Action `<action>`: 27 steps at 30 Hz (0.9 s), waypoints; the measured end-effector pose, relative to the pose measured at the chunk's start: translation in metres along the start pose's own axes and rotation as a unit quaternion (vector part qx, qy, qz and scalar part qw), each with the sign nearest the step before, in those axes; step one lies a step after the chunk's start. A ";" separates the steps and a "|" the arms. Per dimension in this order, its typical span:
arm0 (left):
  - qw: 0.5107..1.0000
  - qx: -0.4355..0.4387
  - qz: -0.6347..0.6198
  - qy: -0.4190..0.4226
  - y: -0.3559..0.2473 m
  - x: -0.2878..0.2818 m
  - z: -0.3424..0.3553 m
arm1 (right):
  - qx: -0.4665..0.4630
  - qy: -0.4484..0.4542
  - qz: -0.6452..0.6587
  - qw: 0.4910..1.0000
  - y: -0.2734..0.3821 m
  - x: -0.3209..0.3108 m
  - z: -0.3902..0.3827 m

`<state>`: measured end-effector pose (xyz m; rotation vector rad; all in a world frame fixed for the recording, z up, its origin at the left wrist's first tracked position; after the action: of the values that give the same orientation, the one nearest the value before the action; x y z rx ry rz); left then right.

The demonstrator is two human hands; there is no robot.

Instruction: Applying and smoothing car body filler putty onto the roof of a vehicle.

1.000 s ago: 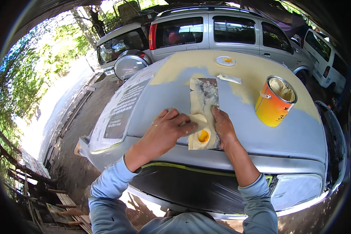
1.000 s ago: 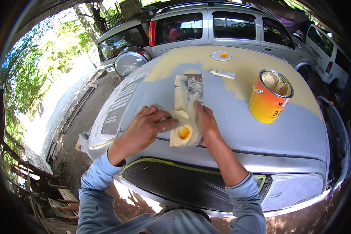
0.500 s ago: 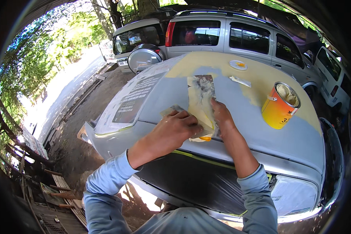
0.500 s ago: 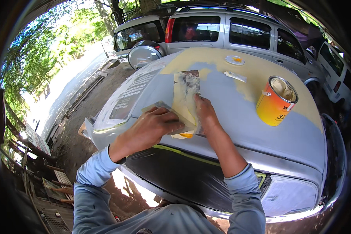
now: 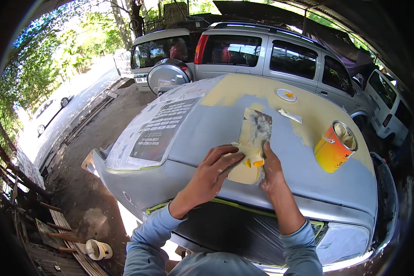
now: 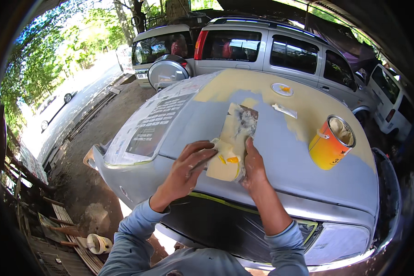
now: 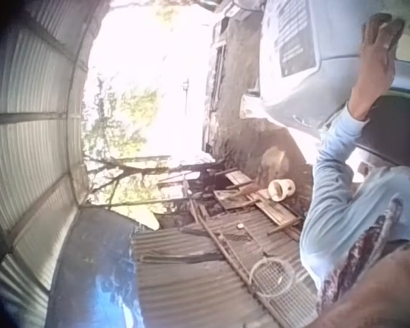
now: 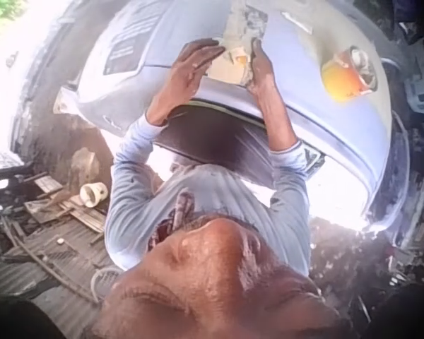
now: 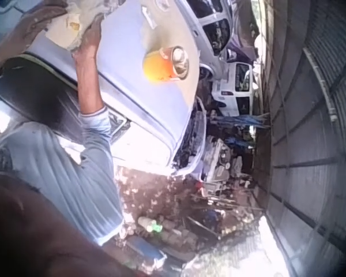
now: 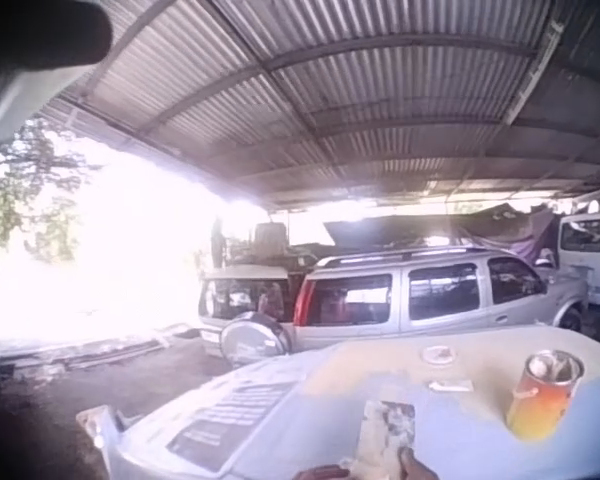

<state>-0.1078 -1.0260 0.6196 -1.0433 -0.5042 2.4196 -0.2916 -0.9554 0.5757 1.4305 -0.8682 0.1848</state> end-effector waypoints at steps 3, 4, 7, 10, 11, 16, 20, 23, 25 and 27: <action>0.998 -0.028 -0.035 0.042 0.020 0.014 -0.008 | -0.021 0.028 0.076 0.996 -0.016 0.007 0.005; 0.997 -0.037 -0.039 0.063 0.027 0.016 -0.010 | 0.003 0.012 0.081 0.997 -0.016 0.010 0.008; 0.996 -0.032 0.009 0.081 0.050 0.013 -0.014 | 0.024 -0.048 0.063 0.997 -0.013 0.020 0.019; 0.992 -0.026 0.058 0.109 0.073 0.007 -0.014 | 0.063 -0.074 0.019 0.995 -0.013 0.023 0.031; 0.988 -0.024 0.083 0.126 0.080 0.005 -0.013 | 0.071 -0.056 0.022 0.996 -0.013 0.023 0.036; 0.977 -0.014 0.144 0.156 0.115 -0.022 -0.003 | 0.078 -0.061 0.035 0.995 -0.011 0.008 0.064; 0.958 -0.087 0.195 0.191 0.135 -0.050 0.015 | 0.052 -0.062 0.034 0.996 -0.003 -0.011 0.088; 0.974 -0.011 0.182 0.131 0.124 -0.045 0.031 | 0.020 -0.042 0.053 0.997 -0.004 -0.022 0.111; 0.942 0.066 0.253 0.210 0.116 -0.031 0.043 | 0.019 -0.036 0.048 0.998 -0.007 -0.029 0.122; 0.951 0.030 0.200 0.234 0.114 -0.026 0.056 | -0.047 -0.058 -0.032 0.997 -0.006 -0.037 0.131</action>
<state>-0.1641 -1.1432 0.6146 -1.7657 -0.0559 2.3651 -0.3675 -1.0608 0.5352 1.3885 -0.9115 0.0121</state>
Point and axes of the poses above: each hand's wrist, its own z-axis towards the middle knuckle, its own x-axis out of the palm, y = z × x, the point moved 2 cm from there along z, towards the middle knuckle, and after that the axes turned 9 degrees about y, right-handed, at the moved point
